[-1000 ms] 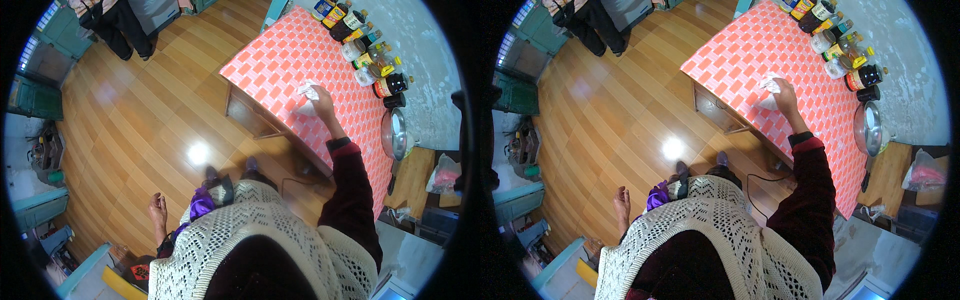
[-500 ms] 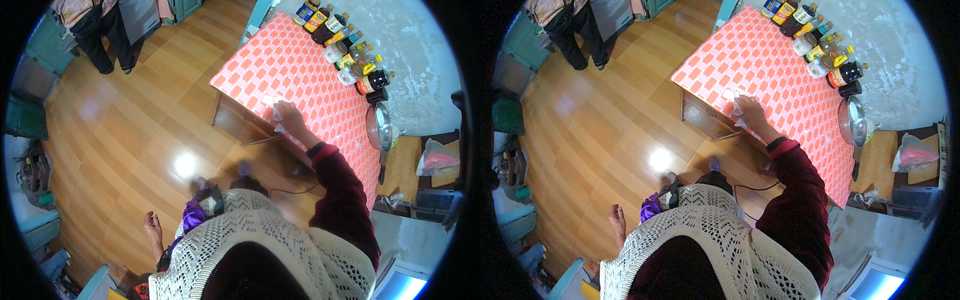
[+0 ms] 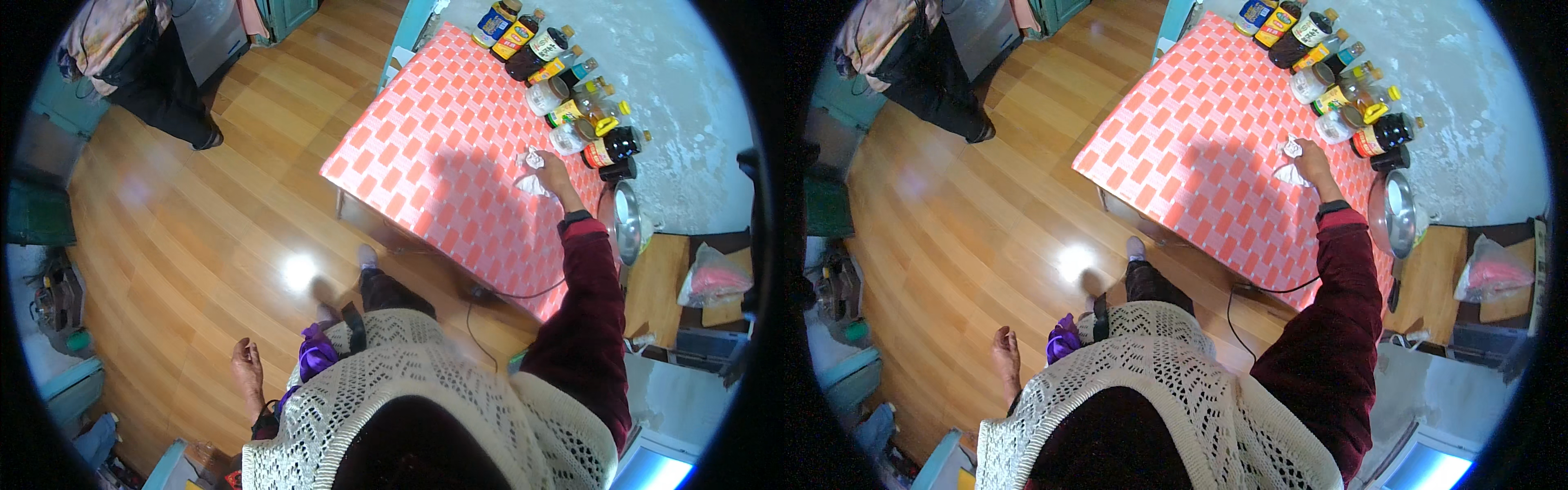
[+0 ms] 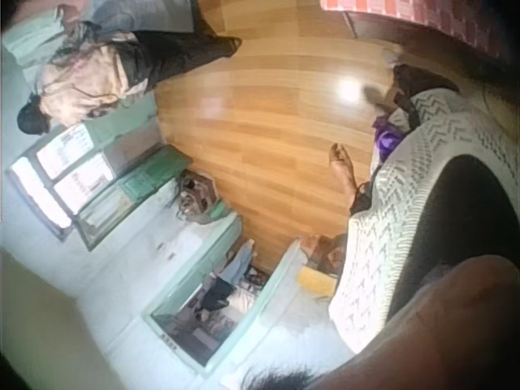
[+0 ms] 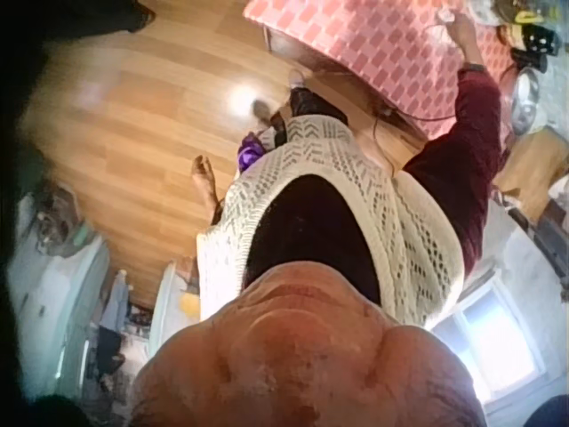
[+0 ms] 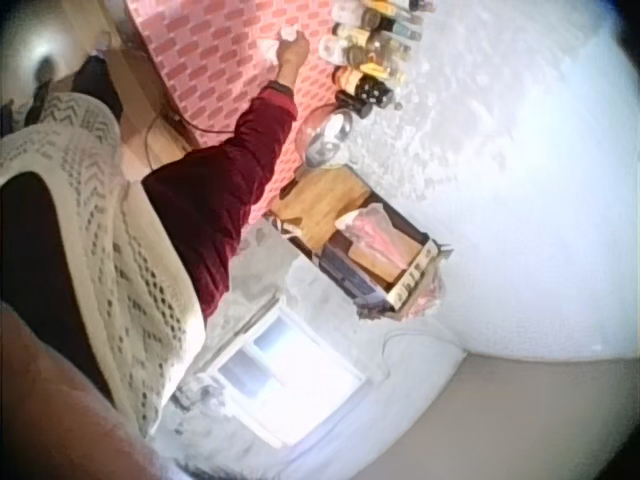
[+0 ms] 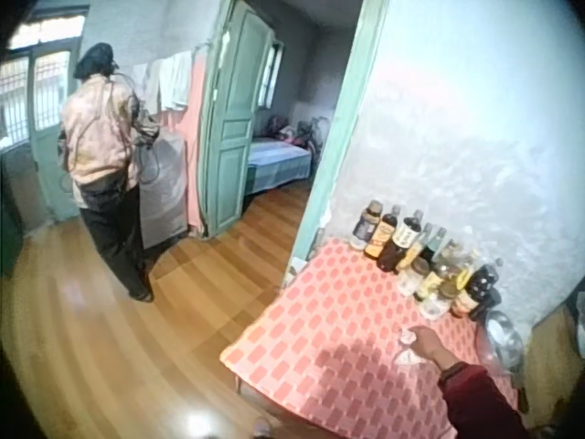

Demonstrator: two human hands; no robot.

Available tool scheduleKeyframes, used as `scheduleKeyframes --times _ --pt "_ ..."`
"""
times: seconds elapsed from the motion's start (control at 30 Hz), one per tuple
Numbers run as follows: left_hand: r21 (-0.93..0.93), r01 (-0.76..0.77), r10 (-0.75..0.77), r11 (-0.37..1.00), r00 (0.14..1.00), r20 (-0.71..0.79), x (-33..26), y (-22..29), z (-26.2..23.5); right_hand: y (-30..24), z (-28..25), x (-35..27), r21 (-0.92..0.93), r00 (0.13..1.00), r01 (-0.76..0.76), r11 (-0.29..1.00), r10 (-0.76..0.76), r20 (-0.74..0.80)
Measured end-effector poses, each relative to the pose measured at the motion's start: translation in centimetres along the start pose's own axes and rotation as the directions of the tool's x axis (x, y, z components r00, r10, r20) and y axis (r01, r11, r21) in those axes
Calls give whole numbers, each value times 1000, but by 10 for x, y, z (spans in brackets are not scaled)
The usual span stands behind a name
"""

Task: The person wipes a patterned tablecloth and a yellow wooden surface with a white cloth. They move around the room, wiping different sections of the table and a nearby yellow surface.

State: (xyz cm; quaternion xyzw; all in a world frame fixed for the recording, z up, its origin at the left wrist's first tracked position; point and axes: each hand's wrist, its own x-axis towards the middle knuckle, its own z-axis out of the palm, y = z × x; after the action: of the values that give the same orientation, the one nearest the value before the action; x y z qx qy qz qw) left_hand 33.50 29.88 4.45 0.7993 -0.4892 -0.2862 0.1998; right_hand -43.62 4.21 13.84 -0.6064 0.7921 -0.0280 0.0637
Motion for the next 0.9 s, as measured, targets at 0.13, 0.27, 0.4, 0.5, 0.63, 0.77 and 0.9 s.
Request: scheduleKeyframes --times 0.13,0.27,0.4,0.5,0.63,0.77,0.9 --pt "39 7 -6 999 1000 -11 2 35 9 -6 48 65 52 995 -93 994 91 40" --pt "13 132 -132 991 991 -12 -8 57 12 -17 77 121 -9 997 -51 999 50 -53" --pt "14 120 -120 993 992 -25 -13 66 15 -42 80 181 150 997 65 987 -59 -44" --pt "41 152 -152 988 988 2 -13 67 12 -92 82 213 69 995 98 993 -95 -41" --pt "17 147 -146 989 989 -34 -12 68 0 -184 79 227 96 987 152 984 -155 28" --pt "20 187 -186 982 982 -44 -20 60 -7 -249 82 184 52 836 548 835 -543 -80" --pt "37 70 -68 997 996 -49 -19 30 -5 -280 91 121 60 753 651 757 -634 -176"
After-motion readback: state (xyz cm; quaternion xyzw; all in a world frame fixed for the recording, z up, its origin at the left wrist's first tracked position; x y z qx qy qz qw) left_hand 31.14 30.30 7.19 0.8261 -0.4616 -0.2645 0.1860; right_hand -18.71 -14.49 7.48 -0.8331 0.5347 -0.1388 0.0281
